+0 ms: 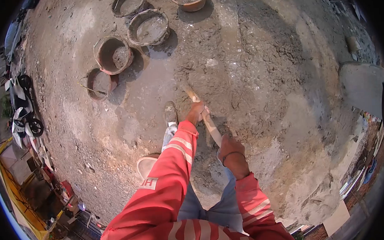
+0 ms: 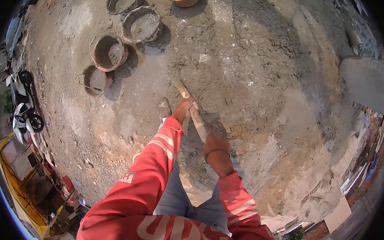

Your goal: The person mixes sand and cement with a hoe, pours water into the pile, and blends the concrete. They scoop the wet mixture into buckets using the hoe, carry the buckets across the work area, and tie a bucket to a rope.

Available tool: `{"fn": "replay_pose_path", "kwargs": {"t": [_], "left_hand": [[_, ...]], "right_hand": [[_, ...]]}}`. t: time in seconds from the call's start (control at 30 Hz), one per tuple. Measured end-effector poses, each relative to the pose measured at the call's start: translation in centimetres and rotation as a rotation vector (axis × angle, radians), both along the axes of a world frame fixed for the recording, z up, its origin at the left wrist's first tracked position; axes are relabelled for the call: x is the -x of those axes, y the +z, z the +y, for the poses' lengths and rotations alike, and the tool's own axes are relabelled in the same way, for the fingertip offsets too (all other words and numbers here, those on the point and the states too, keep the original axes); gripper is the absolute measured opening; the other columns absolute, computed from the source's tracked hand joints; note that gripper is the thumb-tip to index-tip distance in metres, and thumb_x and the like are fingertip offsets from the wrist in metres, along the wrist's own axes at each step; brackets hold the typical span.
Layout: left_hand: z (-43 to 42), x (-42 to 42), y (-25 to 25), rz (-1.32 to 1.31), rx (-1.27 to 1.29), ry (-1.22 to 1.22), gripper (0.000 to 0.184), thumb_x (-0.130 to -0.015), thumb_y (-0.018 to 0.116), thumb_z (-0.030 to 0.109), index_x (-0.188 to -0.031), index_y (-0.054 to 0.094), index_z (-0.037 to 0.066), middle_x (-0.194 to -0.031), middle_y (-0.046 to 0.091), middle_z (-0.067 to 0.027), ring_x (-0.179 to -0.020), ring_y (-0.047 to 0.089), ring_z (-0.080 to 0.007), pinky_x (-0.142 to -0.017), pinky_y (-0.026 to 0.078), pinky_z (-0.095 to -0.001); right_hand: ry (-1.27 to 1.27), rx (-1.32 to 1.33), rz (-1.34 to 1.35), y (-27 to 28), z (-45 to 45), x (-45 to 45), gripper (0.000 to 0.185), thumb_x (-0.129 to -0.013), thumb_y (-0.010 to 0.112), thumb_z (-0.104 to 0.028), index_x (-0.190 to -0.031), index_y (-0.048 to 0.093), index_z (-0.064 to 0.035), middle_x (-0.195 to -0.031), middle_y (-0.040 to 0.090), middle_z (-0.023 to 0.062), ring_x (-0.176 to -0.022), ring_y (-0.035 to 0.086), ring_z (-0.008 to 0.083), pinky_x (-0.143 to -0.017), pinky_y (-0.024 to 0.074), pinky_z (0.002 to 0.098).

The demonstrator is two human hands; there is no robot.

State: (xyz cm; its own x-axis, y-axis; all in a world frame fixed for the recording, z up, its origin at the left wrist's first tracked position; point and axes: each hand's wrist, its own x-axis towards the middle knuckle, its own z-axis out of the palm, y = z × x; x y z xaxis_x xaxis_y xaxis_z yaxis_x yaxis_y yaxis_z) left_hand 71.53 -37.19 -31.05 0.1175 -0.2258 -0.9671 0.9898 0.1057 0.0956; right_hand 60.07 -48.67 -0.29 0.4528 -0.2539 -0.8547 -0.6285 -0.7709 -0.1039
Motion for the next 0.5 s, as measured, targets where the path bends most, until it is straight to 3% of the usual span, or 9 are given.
{"fn": "replay_pose_path", "kwargs": {"t": [0.07, 0.17, 0.23, 0.3, 0.43, 0.5], "left_hand": [[-3.1, 5.0, 1.3, -0.03, 0.012, 0.023, 0.01, -0.091, 0.053, 0.005, -0.092, 0.043, 0.006, -0.064, 0.044, -0.0025, -0.049, 0.046, -0.0159, -0.043, 0.045, -0.033], [-8.3, 11.1, 7.6, 0.061, 0.2, 0.284, 0.009, -0.09, 0.054, 0.004, -0.096, 0.048, 0.003, -0.065, 0.048, -0.0043, -0.049, 0.05, -0.018, -0.042, 0.044, -0.0342], [-12.0, 13.9, 12.2, -0.105, -0.126, 0.02, 0.012, -0.09, 0.055, 0.004, -0.098, 0.047, 0.003, -0.065, 0.048, -0.0035, -0.05, 0.051, -0.0175, -0.041, 0.044, -0.0345], [-13.7, 16.3, 14.7, -0.187, -0.117, 0.16, 0.012, -0.091, 0.054, 0.003, -0.096, 0.044, 0.005, -0.068, 0.047, -0.0036, -0.052, 0.049, -0.0166, -0.042, 0.045, -0.034], [-10.2, 12.0, 20.3, -0.29, -0.114, 0.564, 0.015, -0.091, 0.052, 0.002, -0.098, 0.04, 0.007, -0.072, 0.048, -0.0053, -0.055, 0.05, -0.0159, -0.044, 0.046, -0.0326], [-5.0, 6.6, 19.2, -0.407, -0.296, 0.477, 0.017, -0.091, 0.051, 0.001, -0.1, 0.037, 0.007, -0.075, 0.049, -0.0066, -0.053, 0.049, -0.0154, -0.044, 0.046, -0.0315]], "right_hand": [[-0.019, 0.013, 0.037, 2.4, -2.4, 3.6, 0.041, -0.08, 0.067, -0.017, -0.117, 0.052, -0.0064, -0.095, 0.068, 0.021, -0.089, 0.068, 0.0375, -0.076, 0.0552, 0.0463], [-0.076, -0.01, 0.015, 5.8, -6.7, 10.1, 0.042, -0.077, 0.071, -0.018, -0.112, 0.05, -0.007, -0.091, 0.068, 0.0206, -0.087, 0.067, 0.0391, -0.076, 0.0538, 0.0481], [-0.084, -0.022, -0.028, 7.0, -9.4, 15.3, 0.042, -0.074, 0.073, -0.018, -0.107, 0.048, -0.007, -0.087, 0.068, 0.0201, -0.085, 0.066, 0.0407, -0.076, 0.0521, 0.05], [0.008, -0.019, -0.041, 6.4, -12.3, 17.9, 0.043, -0.073, 0.073, -0.017, -0.106, 0.048, -0.0072, -0.087, 0.068, 0.0191, -0.083, 0.066, 0.041, -0.074, 0.0511, 0.051], [0.19, -0.098, -0.161, 3.2, -13.1, 15.6, 0.043, -0.071, 0.073, -0.015, -0.105, 0.049, -0.0075, -0.087, 0.067, 0.0174, -0.081, 0.065, 0.0411, -0.071, 0.0501, 0.0515], [0.223, -0.169, -0.263, -0.5, -10.8, 10.6, 0.041, -0.07, 0.073, -0.015, -0.104, 0.05, -0.008, -0.089, 0.068, 0.0169, -0.081, 0.065, 0.0413, -0.07, 0.0498, 0.0514]]}}
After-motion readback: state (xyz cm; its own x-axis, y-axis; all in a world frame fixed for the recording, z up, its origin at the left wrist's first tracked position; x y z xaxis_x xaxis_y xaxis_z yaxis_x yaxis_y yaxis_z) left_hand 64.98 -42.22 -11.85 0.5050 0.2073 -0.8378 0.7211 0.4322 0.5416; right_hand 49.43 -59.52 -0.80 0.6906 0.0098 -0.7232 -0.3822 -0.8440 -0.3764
